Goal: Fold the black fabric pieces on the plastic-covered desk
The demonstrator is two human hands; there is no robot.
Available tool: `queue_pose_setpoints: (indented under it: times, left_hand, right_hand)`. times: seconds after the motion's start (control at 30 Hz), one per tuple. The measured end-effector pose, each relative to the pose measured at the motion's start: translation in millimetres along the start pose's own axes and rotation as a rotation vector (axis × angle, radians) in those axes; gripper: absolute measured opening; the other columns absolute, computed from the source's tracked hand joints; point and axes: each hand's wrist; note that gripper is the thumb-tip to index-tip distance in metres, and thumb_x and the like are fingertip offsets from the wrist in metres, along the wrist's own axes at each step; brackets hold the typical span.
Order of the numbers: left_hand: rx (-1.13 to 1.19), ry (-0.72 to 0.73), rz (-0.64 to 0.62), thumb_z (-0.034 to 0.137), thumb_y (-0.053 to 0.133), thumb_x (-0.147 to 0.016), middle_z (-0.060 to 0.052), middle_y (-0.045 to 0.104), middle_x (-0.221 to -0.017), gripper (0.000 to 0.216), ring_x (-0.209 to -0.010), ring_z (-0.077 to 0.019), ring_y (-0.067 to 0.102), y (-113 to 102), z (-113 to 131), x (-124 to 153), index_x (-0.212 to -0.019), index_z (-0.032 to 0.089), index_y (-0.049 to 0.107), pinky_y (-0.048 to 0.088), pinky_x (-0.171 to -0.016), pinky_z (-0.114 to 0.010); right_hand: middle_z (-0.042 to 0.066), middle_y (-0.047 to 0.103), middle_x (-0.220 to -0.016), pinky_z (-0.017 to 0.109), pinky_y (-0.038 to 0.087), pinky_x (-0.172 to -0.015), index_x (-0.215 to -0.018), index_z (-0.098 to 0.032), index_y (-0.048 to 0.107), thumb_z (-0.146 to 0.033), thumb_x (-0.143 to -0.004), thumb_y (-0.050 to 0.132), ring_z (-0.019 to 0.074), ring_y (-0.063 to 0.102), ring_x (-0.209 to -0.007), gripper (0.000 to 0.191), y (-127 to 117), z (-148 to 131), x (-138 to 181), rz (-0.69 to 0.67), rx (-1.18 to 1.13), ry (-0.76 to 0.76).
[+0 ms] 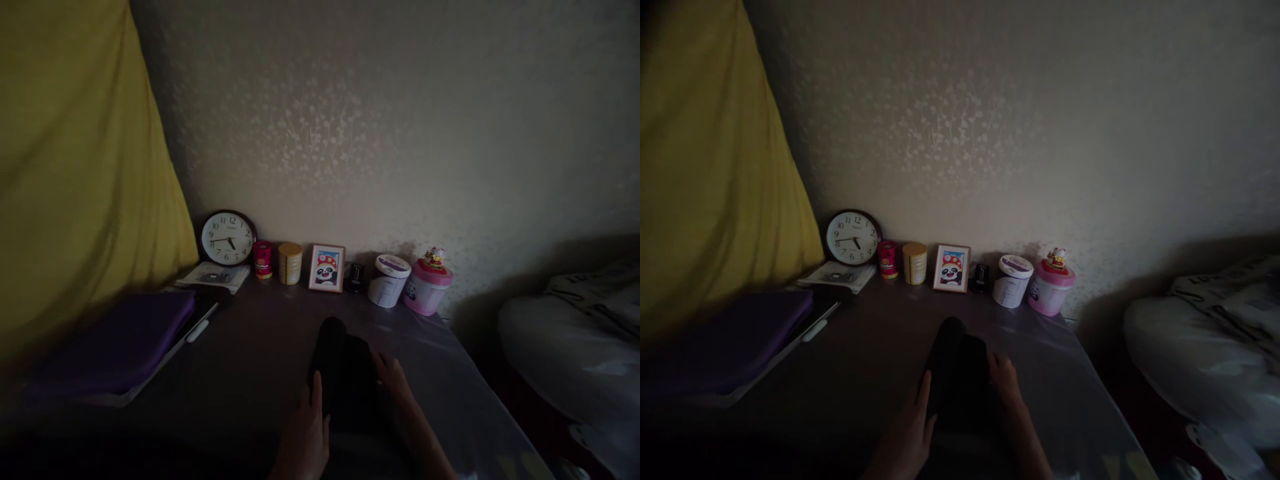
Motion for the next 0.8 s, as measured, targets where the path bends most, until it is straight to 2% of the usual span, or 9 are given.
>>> queue_pose_setpoints:
  times: [0.1,0.23,0.4,0.53,0.63,0.8]
  left_hand:
    - [0.004,0.018,0.002,0.026,0.028,-0.085,-0.017,0.034,-0.139,0.061,-0.108,-0.0217,0.053,0,-2,-1,-0.141,0.013,0.006,0.043,-0.083,-0.027]
    - [-0.005,0.036,-0.005,0.027,0.029,-0.085,-0.017,0.035,-0.138,0.062,-0.109,-0.0210,0.052,-1,-3,-1,-0.141,0.012,0.006,0.042,-0.085,-0.027]
    - [-0.015,0.030,-0.036,0.024,0.034,-0.083,-0.017,0.035,-0.138,0.067,-0.106,-0.0211,0.053,-3,-3,-1,-0.141,0.012,0.002,0.042,-0.085,-0.028]
    - [0.017,0.020,-0.060,0.017,0.039,-0.079,-0.016,0.031,-0.141,0.075,-0.111,-0.0205,0.050,-3,-4,-1,-0.140,0.012,-0.003,0.040,-0.089,-0.027]
    - [0.019,0.003,-0.076,0.013,0.039,-0.077,-0.017,0.030,-0.141,0.076,-0.110,-0.0201,0.051,-1,-5,-3,-0.140,0.012,-0.005,0.040,-0.089,-0.027]
    - [-0.017,-0.025,-0.107,0.007,0.039,-0.075,-0.018,0.030,-0.141,0.078,-0.111,-0.0208,0.051,-5,0,-2,-0.140,0.010,-0.004,0.040,-0.088,-0.026]
  right_hand:
    - [0.009,0.069,-0.074,0.028,0.043,-0.058,-0.079,-0.016,0.067,-0.044,-0.080,0.033,0.0223,0.064,-0.069,0.044,2,-10,4,0.016,-0.023,-0.021]
    - [0.009,0.070,-0.087,0.030,0.043,-0.068,-0.090,-0.018,0.066,-0.042,-0.081,0.036,0.0245,0.065,-0.083,0.039,1,-23,11,0.097,0.032,-0.043]
    - [0.011,0.070,-0.090,0.029,0.042,-0.066,-0.098,-0.018,0.062,-0.041,-0.084,0.035,0.0239,0.065,-0.083,0.038,-4,-31,16,0.071,0.154,-0.017]
    - [0.013,0.069,-0.088,0.029,0.042,-0.066,-0.092,-0.016,0.064,-0.040,-0.083,0.036,0.0250,0.065,-0.083,0.038,2,-28,13,0.074,0.119,-0.053]
    - [0.011,0.069,-0.078,0.029,0.042,-0.063,-0.081,-0.016,0.065,-0.040,-0.079,0.040,0.0240,0.064,-0.075,0.035,5,-29,8,0.079,0.026,-0.082]
    - [0.004,0.064,-0.063,0.027,0.040,-0.056,-0.065,-0.017,0.062,-0.045,-0.074,0.045,0.0190,0.058,-0.060,0.033,4,-53,-2,0.096,-0.159,-0.167]
Point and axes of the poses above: each hand's wrist, its own x-axis away from the middle knuckle, its own y-axis out of the palm, z = x × y
